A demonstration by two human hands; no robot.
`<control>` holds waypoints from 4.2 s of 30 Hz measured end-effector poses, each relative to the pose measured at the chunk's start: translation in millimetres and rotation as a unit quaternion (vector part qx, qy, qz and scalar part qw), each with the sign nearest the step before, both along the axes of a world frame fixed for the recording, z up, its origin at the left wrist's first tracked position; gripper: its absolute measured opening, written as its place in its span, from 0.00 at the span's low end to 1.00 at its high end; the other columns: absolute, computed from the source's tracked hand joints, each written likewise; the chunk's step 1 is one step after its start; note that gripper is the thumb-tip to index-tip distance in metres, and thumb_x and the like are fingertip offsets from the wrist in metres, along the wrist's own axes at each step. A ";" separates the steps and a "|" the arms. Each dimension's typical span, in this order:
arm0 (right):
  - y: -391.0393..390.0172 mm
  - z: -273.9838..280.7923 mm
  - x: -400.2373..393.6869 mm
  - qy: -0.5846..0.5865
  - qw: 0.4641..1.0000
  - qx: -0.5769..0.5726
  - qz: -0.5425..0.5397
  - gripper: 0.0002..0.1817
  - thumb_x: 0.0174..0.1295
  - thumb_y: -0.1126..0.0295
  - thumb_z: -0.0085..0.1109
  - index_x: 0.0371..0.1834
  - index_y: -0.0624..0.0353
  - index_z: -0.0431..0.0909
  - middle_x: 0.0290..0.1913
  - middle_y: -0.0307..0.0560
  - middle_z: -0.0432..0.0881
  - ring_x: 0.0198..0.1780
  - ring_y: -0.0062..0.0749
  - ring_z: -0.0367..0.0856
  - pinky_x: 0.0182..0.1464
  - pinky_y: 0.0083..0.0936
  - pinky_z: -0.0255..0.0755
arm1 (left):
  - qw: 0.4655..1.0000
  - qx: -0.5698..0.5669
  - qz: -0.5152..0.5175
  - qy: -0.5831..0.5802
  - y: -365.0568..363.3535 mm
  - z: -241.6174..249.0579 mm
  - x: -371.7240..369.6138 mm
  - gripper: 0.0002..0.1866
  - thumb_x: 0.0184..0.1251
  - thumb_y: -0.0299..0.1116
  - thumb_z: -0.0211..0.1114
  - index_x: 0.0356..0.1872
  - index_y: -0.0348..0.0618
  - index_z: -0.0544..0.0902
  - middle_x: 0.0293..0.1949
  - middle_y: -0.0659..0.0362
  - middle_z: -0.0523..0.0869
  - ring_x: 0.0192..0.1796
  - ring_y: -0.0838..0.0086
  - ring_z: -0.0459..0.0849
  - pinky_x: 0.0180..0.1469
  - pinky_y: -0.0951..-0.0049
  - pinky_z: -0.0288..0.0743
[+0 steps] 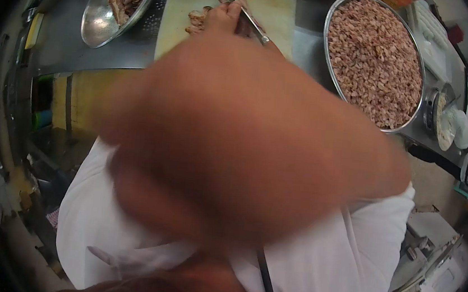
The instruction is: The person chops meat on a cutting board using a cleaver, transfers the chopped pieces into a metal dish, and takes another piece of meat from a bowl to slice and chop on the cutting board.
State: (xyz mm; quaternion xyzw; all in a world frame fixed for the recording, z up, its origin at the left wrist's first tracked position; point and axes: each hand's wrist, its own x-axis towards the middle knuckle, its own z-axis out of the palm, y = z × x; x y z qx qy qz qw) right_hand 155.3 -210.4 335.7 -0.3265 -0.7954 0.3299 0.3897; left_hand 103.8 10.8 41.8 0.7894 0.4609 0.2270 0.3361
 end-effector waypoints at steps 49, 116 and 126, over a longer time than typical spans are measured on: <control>33.3 -204.0 42.9 -0.243 0.802 -0.352 -0.416 0.16 0.67 0.65 0.52 0.50 0.67 0.73 0.40 0.70 0.85 0.43 0.66 0.85 0.50 0.52 0.78 | 0.955 0.170 -0.104 0.221 55.9 -14.7 -17.8 0.23 0.71 0.49 0.56 0.59 0.52 0.86 0.63 0.56 0.84 0.65 0.49 0.79 0.65 0.47 0.75; 8.4 -209.2 70.5 -0.207 0.785 -0.351 -0.466 0.23 0.72 0.53 0.56 0.44 0.68 0.80 0.35 0.68 0.85 0.42 0.64 0.85 0.48 0.50 0.76 | 0.966 0.209 -0.150 0.032 48.7 -22.6 -5.7 0.19 0.72 0.42 0.58 0.57 0.47 0.87 0.57 0.50 0.87 0.63 0.49 0.81 0.66 0.47 0.71; -3.3 -160.4 47.1 -0.148 0.813 -0.276 -0.491 0.26 0.73 0.49 0.57 0.37 0.68 0.77 0.27 0.65 0.81 0.33 0.63 0.83 0.39 0.50 0.74 | 0.956 0.240 -0.138 0.100 -0.2 3.2 -51.7 0.15 0.64 0.38 0.66 0.47 0.41 0.88 0.47 0.49 0.88 0.54 0.52 0.84 0.60 0.53 0.76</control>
